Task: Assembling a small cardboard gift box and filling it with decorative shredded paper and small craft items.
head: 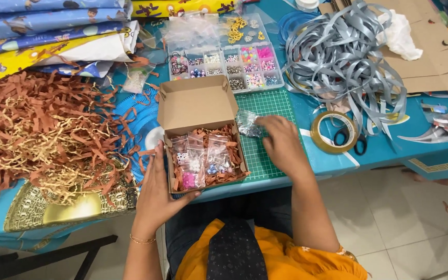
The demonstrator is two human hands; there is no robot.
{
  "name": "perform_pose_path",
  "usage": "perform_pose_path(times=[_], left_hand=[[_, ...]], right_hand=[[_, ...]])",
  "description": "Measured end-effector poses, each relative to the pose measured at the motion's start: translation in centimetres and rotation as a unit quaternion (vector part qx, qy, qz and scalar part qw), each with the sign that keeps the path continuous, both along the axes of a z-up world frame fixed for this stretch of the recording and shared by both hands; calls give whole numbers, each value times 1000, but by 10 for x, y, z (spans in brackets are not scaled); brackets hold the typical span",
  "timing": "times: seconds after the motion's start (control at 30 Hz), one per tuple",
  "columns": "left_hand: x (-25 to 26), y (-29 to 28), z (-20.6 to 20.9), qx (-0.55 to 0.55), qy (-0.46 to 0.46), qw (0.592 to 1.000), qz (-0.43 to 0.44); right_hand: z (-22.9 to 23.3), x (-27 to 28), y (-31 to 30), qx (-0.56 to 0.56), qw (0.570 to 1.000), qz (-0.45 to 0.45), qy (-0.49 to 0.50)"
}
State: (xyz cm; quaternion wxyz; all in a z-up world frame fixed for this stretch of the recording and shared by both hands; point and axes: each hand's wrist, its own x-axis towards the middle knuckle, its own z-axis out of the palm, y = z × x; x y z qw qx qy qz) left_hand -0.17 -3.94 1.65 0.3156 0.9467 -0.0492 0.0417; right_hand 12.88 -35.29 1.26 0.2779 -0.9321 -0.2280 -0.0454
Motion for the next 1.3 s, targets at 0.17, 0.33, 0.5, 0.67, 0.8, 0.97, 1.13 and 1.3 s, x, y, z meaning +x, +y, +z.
perform_pose_path(times=[0.17, 0.33, 0.5, 0.67, 0.8, 0.97, 1.13, 1.3], left_hand=[[-1, 0, -1, -9, -25, 1000, 2], [-2, 3, -11, -58, -103, 993, -20], [-3, 6, -16, -56, -106, 992, -24], [-2, 5, -12, -55, -103, 993, -25], [-3, 7, -13, -54, -92, 994, -24], [-2, 9, -17, -48, -100, 993, -26], [-2, 9, -14, -59, -89, 994, -28], [-2, 8, -13, -57, -90, 994, -26]], right_hand=[[-22, 29, -6, -85, 993, -64, -44], [-12, 20, -9, -56, 994, -94, 17], [-19, 15, -23, -59, 991, -114, 25], [-21, 16, -27, -33, 990, -122, 58], [-14, 16, -31, -24, 985, -166, 33], [-28, 25, -32, -47, 986, -157, -10], [-14, 30, -7, -15, 998, -58, -6], [-16, 47, 22, -8, 999, -43, 12]])
